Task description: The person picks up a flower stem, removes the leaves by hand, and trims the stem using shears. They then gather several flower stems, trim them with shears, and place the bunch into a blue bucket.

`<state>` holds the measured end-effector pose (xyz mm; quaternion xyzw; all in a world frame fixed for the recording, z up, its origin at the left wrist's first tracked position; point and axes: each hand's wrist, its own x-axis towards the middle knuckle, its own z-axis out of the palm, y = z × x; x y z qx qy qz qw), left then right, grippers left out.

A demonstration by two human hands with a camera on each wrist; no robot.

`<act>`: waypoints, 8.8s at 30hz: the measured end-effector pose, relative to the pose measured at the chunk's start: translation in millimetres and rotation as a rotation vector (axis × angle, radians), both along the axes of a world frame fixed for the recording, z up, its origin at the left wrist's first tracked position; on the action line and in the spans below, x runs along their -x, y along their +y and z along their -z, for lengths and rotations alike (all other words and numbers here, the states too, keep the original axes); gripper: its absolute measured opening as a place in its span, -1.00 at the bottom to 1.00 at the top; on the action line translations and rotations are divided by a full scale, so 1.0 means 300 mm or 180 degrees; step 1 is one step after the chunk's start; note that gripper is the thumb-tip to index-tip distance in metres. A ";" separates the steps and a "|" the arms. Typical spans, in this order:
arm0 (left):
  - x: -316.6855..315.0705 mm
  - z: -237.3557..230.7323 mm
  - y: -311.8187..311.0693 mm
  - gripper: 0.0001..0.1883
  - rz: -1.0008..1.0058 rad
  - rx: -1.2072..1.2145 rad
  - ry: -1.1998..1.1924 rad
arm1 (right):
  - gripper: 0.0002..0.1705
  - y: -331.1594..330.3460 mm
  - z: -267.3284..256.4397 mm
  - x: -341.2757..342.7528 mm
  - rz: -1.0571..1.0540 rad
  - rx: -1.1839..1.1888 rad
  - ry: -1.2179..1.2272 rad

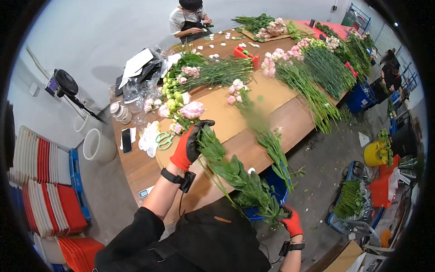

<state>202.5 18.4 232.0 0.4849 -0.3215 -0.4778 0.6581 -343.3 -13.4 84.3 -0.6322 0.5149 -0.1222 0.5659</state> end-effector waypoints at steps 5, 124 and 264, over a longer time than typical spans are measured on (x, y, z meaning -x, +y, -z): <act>0.127 -0.062 0.030 -0.65 -0.0356 0.0046 0.0259 | -0.04 -0.068 0.008 -0.061 0.0250 0.0498 0.0188; 0.015 -0.270 0.280 -0.79 -0.2278 0.0433 -0.2370 | -0.64 0.044 0.381 -0.456 0.2478 -0.2458 -0.2534; 0.441 0.015 0.465 -0.27 0.0421 -0.0717 -0.0190 | -0.59 0.253 -1.069 -0.629 -0.1907 0.3446 0.1321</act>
